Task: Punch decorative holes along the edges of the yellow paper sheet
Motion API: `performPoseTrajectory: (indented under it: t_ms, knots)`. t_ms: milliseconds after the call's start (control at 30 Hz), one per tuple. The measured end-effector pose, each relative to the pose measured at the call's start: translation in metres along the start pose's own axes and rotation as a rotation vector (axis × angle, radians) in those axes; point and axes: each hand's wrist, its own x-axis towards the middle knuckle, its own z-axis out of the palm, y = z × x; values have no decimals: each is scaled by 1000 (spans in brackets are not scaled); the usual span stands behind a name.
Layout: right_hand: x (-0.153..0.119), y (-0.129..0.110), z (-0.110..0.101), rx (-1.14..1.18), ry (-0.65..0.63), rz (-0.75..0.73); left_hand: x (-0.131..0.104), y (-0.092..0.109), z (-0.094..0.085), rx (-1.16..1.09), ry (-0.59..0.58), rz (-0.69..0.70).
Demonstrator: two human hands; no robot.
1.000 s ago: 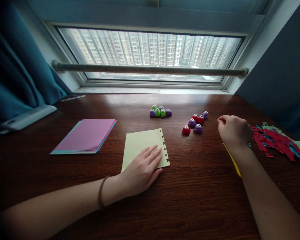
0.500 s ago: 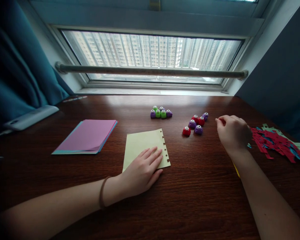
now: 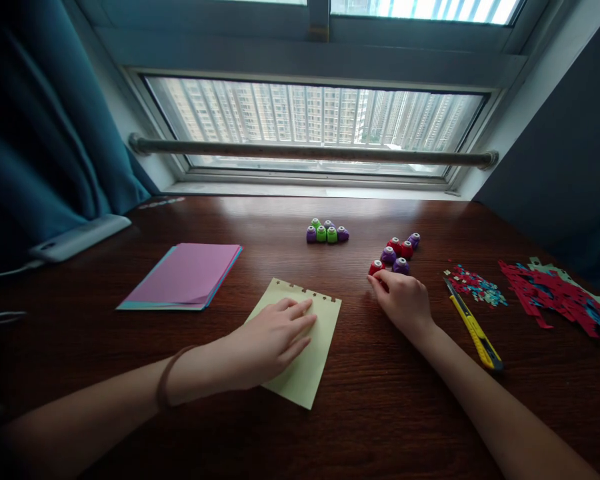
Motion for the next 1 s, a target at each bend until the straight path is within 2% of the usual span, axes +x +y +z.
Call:
performPoseTrajectory:
  t_ms: [100,267,533,633,833,1000]
  knots:
    - [-1,0,3,63,-18,-2,-1,-3,5,36,34,-23]
    - [-1,1,6,153,-44,-16,0,6,17,111,128,-82]
    - [-4,1,10,259,-90,-32,5,8,26,152,256,-54]
    - [-4,-2,10,332,-96,-77,5,9,27,133,275,28]
    - [-3,-4,14,406,-172,-210,1,11,31,62,208,271]
    - [0,3,24,399,-89,-202,1,10,29,68,170,302]
